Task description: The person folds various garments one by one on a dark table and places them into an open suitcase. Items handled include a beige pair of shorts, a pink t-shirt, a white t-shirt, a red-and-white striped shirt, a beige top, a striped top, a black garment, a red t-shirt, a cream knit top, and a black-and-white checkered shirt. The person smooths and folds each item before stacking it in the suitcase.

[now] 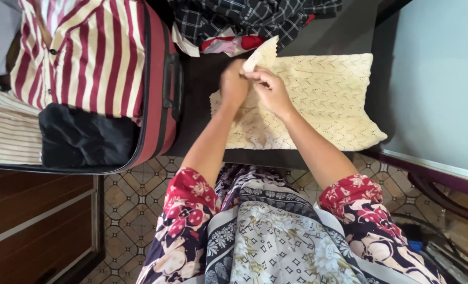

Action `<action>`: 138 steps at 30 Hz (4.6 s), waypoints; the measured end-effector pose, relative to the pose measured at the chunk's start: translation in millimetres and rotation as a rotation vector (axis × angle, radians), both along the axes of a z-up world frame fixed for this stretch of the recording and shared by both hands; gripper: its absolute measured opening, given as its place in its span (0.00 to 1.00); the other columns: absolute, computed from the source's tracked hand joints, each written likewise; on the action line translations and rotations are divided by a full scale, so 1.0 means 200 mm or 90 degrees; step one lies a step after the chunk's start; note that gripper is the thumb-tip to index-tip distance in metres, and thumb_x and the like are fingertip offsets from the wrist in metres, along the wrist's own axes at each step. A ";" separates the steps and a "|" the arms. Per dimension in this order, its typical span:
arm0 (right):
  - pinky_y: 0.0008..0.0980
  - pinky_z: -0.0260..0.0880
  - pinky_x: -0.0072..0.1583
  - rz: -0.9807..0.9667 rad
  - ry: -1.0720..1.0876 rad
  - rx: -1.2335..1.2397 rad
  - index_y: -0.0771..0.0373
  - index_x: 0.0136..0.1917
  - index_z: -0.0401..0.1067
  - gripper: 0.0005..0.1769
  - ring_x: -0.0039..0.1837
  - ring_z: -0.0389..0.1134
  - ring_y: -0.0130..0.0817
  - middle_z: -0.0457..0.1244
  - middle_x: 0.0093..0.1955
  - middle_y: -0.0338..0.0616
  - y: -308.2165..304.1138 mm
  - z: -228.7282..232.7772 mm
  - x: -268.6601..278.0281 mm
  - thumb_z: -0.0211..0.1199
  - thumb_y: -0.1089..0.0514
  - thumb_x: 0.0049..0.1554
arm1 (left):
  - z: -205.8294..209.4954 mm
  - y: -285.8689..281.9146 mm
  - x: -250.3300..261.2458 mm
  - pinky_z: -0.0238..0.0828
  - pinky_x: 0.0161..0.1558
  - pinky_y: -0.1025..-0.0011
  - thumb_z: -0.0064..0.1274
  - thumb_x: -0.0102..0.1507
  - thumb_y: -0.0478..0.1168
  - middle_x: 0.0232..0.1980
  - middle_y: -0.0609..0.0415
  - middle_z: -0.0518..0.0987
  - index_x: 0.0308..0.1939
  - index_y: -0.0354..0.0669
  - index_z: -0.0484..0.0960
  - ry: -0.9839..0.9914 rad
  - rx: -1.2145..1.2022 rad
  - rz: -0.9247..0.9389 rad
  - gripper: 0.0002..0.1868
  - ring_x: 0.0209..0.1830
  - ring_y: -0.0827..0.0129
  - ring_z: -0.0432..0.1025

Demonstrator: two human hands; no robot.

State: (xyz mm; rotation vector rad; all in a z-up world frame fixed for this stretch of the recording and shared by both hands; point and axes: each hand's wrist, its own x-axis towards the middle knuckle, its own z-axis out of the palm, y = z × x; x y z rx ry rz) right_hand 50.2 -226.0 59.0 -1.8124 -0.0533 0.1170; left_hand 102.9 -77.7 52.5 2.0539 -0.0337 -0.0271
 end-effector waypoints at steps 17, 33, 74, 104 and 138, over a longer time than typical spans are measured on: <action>0.67 0.44 0.74 -0.172 -0.121 -0.754 0.61 0.60 0.73 0.30 0.70 0.58 0.60 0.63 0.61 0.57 -0.82 -0.16 0.06 0.72 0.60 0.42 | 0.13 0.20 0.10 0.72 0.54 0.64 0.45 0.64 0.29 0.52 0.44 0.82 0.52 0.38 0.80 -0.042 -0.035 0.040 0.14 0.52 0.51 0.78; 0.51 0.59 0.63 -0.167 -0.179 -0.654 0.53 0.47 0.80 0.14 0.57 0.62 0.51 0.66 0.47 0.44 -0.91 0.02 -0.92 0.71 0.62 0.46 | 0.02 0.51 -0.63 0.54 0.69 0.44 0.52 0.54 0.28 0.67 0.41 0.70 0.53 0.46 0.83 -0.076 0.291 -0.243 0.23 0.70 0.45 0.61; 0.55 0.59 0.70 -0.212 -0.218 -0.526 0.63 0.58 0.76 0.17 0.69 0.62 0.53 0.63 0.63 0.55 -0.08 -0.04 -0.58 0.68 0.61 0.55 | -0.31 0.40 -0.48 0.68 0.60 0.56 0.64 0.54 0.49 0.59 0.36 0.77 0.59 0.33 0.75 0.300 0.139 0.164 0.34 0.61 0.44 0.71; 0.36 0.71 0.61 -0.172 0.294 0.417 0.60 0.70 0.67 0.26 0.60 0.70 0.36 0.68 0.60 0.45 -0.12 0.38 -0.46 0.58 0.48 0.62 | 0.45 -0.11 -0.70 0.73 0.56 0.59 0.58 0.60 0.35 0.51 0.39 0.80 0.55 0.33 0.79 -0.136 -0.016 -0.070 0.19 0.53 0.49 0.76; 0.38 0.75 0.50 -0.455 0.236 0.318 0.57 0.71 0.62 0.30 0.58 0.72 0.38 0.66 0.62 0.44 -0.25 0.32 -0.57 0.62 0.65 0.57 | 0.27 0.14 -0.34 0.77 0.45 0.67 0.63 0.53 0.50 0.43 0.44 0.86 0.49 0.30 0.84 0.255 -0.137 -0.242 0.28 0.42 0.62 0.82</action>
